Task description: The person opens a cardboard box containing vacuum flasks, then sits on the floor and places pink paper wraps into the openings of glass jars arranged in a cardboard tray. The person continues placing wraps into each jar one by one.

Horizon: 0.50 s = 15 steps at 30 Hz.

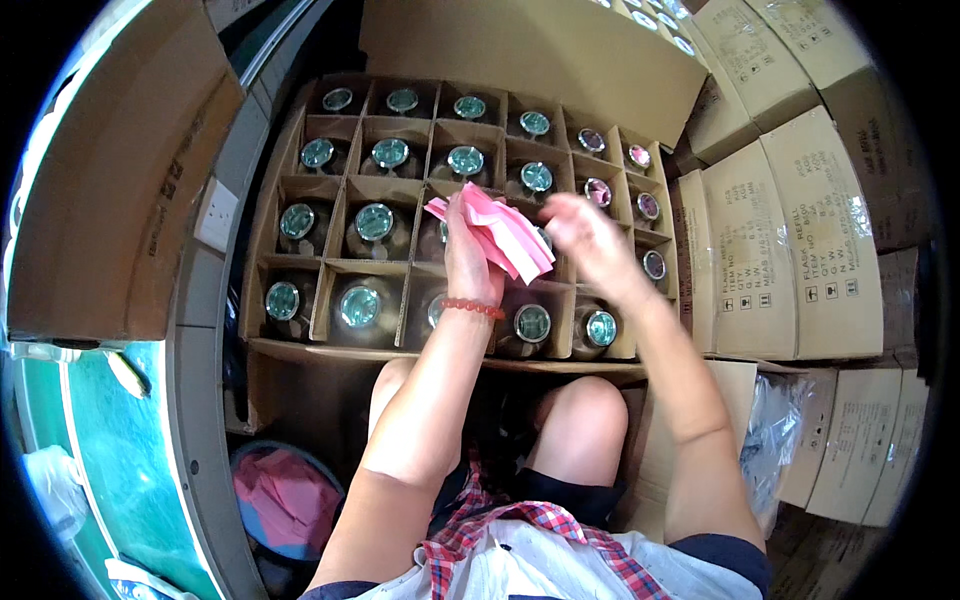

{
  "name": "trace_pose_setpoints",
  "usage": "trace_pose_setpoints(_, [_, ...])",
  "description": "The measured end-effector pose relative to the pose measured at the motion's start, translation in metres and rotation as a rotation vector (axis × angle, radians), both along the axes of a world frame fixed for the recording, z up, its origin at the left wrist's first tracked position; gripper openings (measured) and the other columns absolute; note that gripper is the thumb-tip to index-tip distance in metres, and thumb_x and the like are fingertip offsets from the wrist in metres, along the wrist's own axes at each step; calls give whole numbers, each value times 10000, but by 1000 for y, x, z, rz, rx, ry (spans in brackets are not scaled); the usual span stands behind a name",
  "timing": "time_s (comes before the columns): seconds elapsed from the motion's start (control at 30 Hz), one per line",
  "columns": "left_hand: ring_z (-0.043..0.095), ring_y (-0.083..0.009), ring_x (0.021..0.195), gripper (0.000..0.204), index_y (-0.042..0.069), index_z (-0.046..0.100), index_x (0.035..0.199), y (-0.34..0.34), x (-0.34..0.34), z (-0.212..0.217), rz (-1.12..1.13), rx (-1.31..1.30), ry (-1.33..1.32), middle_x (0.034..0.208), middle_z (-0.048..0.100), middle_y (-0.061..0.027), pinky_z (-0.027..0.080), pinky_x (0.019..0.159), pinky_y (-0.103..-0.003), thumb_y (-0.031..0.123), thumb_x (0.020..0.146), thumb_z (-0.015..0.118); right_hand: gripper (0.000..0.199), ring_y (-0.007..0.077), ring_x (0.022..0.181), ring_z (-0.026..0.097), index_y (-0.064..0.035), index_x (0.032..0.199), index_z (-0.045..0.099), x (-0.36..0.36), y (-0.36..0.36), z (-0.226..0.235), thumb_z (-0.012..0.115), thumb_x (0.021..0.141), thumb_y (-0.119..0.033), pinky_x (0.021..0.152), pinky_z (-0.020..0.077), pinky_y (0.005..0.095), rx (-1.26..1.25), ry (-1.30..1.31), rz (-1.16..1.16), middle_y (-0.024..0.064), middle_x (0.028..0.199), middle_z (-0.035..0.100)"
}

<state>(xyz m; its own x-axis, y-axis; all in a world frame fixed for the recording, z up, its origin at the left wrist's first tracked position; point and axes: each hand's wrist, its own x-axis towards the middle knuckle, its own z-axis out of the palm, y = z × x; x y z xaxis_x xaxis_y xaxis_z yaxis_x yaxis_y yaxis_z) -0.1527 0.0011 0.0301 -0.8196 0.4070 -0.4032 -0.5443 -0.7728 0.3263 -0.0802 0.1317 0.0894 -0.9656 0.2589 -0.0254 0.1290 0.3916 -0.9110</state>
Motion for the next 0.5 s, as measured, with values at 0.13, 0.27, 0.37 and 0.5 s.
trace_pose_setpoints(0.13, [589,-177,899,417,35,497,1143,2,3,2,-116,-11,-15,1009,585,-73,486,786,-305,386,918,499,264,152,818,611,8,1024,611,9,-24,-16,611,868,-205,708,502,276,69,52,-64,105,919,646])
trace_pose_setpoints(0.27, [598,-178,923,367,-9,523,1127,1,14,12,-131,-135,169,1030,600,-80,489,809,-303,97,805,665,234,49,628,538,3,977,632,12,-17,-19,545,918,-206,526,473,205,-97,105,-217,6,738,604])
trace_pose_setpoints(0.37, [603,-185,909,351,-11,530,1099,1,10,10,-120,-120,219,1001,606,-79,497,802,-304,38,776,658,237,51,621,533,12,967,625,14,-14,-24,532,924,-201,541,472,215,-9,134,-247,3,729,595])
trace_pose_setpoints(0.5, [614,-193,881,325,-22,530,1087,-1,14,10,-135,-146,152,976,612,-87,503,797,-304,-5,772,610,191,47,632,515,17,943,612,18,-17,-24,548,912,-160,560,446,209,-127,212,-410,0,737,589])
